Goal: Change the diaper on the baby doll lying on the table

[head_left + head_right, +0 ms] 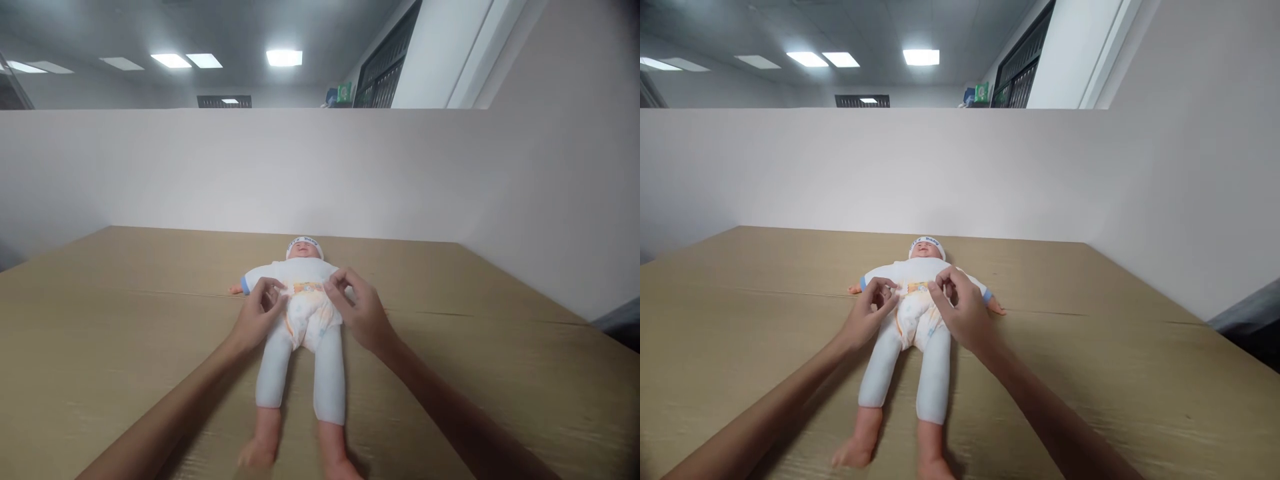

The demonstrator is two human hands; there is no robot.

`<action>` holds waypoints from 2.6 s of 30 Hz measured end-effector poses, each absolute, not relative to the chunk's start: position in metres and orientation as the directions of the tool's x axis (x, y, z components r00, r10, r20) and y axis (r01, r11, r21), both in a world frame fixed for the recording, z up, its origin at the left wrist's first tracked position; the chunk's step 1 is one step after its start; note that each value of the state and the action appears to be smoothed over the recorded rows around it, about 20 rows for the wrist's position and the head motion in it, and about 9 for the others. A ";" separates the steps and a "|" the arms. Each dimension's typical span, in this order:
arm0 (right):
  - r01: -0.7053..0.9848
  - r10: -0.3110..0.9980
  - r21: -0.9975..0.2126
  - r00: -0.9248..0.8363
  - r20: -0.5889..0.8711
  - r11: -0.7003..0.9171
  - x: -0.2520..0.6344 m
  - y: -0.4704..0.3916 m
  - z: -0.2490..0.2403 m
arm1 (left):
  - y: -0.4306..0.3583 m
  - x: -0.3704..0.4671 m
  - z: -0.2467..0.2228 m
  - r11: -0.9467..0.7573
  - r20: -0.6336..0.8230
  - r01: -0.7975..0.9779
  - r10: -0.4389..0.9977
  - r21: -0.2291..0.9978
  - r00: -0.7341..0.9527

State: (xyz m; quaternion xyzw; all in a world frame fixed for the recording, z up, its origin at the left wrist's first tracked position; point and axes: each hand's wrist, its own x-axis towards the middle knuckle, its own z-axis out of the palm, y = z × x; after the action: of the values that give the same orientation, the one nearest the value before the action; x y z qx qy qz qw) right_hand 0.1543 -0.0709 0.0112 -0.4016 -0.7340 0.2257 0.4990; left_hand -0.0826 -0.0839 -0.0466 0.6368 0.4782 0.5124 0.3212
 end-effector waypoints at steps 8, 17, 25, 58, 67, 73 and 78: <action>0.518 0.628 -0.362 -0.566 0.534 0.775 0.160 -0.137 -0.025 | -0.142 -0.072 -0.050 -0.502 0.475 0.637 0.848 0.585 0.233; 0.697 0.750 -0.280 -0.588 0.304 0.660 0.184 -0.142 -0.041 | -0.155 -0.072 -0.049 -0.443 0.380 0.866 0.860 0.230 0.339; 0.796 0.877 -0.395 -0.333 0.346 0.459 0.187 -0.143 -0.062 | -0.158 -0.066 -0.052 -0.393 0.356 0.900 0.881 0.189 0.311; 0.712 0.871 -0.502 -0.386 0.304 0.491 0.183 -0.133 -0.059 | -0.153 -0.045 -0.069 -0.205 0.212 0.584 0.976 0.785 0.058; 0.219 0.926 -0.949 -0.350 0.142 0.228 0.188 -0.115 -0.068 | -0.157 -0.046 -0.068 -0.196 0.183 0.466 0.980 0.863 0.074; 0.429 0.988 -0.890 -0.088 0.129 0.154 0.185 -0.119 -0.070 | -0.153 -0.046 -0.069 -0.165 0.127 0.350 0.983 0.922 0.130; 0.561 0.980 -0.813 0.020 0.200 0.155 0.184 -0.126 -0.068 | -0.150 -0.045 -0.076 -0.125 0.093 0.225 0.985 0.966 0.147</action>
State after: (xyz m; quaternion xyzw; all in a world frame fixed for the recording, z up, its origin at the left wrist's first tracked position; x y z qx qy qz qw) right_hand 0.1839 -0.1255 -0.0684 -0.5941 -0.6485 0.2639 0.3961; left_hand -0.0449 -0.1501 -0.0764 0.6148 0.4920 0.4295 0.4422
